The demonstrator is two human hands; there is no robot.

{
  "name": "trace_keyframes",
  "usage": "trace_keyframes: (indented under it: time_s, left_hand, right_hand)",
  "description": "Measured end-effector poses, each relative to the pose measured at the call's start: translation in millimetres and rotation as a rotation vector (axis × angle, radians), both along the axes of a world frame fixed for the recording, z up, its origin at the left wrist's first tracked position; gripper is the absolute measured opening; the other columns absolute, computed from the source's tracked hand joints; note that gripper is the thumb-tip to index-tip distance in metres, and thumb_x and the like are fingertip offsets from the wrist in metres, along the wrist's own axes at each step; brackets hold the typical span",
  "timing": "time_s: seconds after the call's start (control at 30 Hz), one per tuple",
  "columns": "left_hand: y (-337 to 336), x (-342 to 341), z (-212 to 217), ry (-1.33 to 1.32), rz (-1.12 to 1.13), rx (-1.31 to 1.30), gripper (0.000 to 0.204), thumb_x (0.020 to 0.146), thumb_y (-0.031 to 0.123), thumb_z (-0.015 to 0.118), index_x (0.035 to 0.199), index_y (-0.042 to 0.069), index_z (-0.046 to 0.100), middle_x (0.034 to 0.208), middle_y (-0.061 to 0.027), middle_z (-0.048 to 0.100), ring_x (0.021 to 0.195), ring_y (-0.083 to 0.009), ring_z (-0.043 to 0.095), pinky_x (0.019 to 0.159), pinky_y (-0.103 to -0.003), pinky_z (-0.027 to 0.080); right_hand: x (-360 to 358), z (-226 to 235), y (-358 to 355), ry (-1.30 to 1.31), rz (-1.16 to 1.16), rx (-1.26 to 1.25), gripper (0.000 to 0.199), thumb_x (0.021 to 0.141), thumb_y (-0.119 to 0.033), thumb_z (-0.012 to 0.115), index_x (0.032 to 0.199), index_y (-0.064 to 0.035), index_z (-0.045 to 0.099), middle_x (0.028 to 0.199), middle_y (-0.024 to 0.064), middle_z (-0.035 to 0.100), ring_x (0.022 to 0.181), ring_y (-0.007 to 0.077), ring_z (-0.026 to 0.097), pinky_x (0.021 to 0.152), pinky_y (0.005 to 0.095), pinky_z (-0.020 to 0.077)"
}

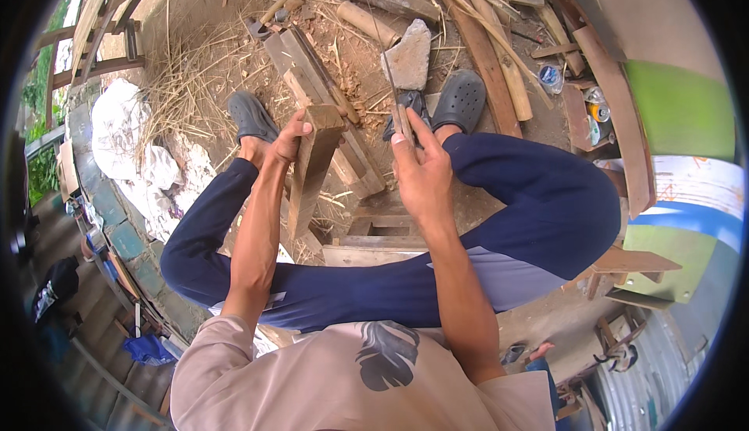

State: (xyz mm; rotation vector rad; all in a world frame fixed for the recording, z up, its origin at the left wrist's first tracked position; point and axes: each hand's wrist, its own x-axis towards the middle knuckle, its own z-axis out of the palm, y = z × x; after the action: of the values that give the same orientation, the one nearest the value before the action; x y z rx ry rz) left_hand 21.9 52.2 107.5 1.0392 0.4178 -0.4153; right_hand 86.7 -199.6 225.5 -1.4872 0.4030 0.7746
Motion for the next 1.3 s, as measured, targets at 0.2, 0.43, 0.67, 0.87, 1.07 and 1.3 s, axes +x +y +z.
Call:
trace_keyframes:
  time_s: [0.2,0.43,0.67,0.87,1.07,1.3]
  left_hand:
    - [4,9,44,-0.122,0.011,-0.299,0.088,0.052,0.048,0.081,0.117,-0.004,0.054,0.097,-0.0212,0.068,0.083,-0.0329,0.071,0.073,-0.045,0.06]
    - [6,26,70,-0.134,0.053,-0.329,0.085,0.045,0.044,0.085,0.109,0.003,0.047,0.089,-0.0239,0.067,0.076,-0.0367,0.071,0.068,-0.048,0.062]
    - [17,28,63,-0.155,0.128,-0.297,0.088,0.049,0.045,0.082,0.119,0.005,0.048,0.099,-0.0208,0.068,0.088,-0.0346,0.071,0.081,-0.05,0.061]
    - [17,29,65,-0.152,0.129,-0.265,0.09,0.052,0.048,0.081,0.124,0.003,0.049,0.105,-0.0209,0.068,0.094,-0.0333,0.071,0.085,-0.051,0.06]
    - [7,30,73,-0.21,0.074,-0.151,0.093,0.066,0.067,0.069,0.124,-0.005,0.059,0.109,-0.0233,0.069,0.094,-0.0334,0.07,0.09,-0.044,0.056]
    - [4,36,41,-0.233,0.024,0.058,0.089,0.089,0.075,0.04,0.126,-0.004,0.061,0.104,-0.0207,0.071,0.092,-0.029,0.069,0.087,-0.041,0.055]
  right_hand:
    - [-3,4,8,-0.001,0.095,-0.035,0.053,0.101,-0.018,0.062,0.149,-0.001,0.047,0.07,-0.0042,0.057,0.059,0.003,0.046,0.053,0.0218,0.0365]
    - [-4,4,16,-0.048,0.118,0.013,0.052,0.101,-0.015,0.061,0.149,-0.0004,0.046,0.069,-0.0055,0.055,0.058,0.0012,0.043,0.052,0.0218,0.034]
    - [-7,-1,13,-0.086,0.123,0.013,0.055,0.099,-0.012,0.061,0.149,0.004,0.044,0.107,0.0104,0.071,0.088,0.0082,0.063,0.077,0.0226,0.0496]
    - [-12,-3,15,-0.139,0.11,0.1,0.056,0.099,-0.011,0.061,0.149,0.0055,0.043,0.112,0.013,0.071,0.093,0.0089,0.065,0.081,0.0226,0.0506]
    - [-14,4,15,-0.139,0.176,0.086,0.058,0.099,-0.013,0.063,0.149,0.0057,0.042,0.096,0.0084,0.073,0.08,0.0057,0.062,0.069,0.0216,0.0481]
    - [-17,-3,16,-0.237,0.185,0.11,0.057,0.099,-0.014,0.063,0.149,0.006,0.043,0.104,0.0089,0.072,0.084,0.0051,0.062,0.072,0.0211,0.049]
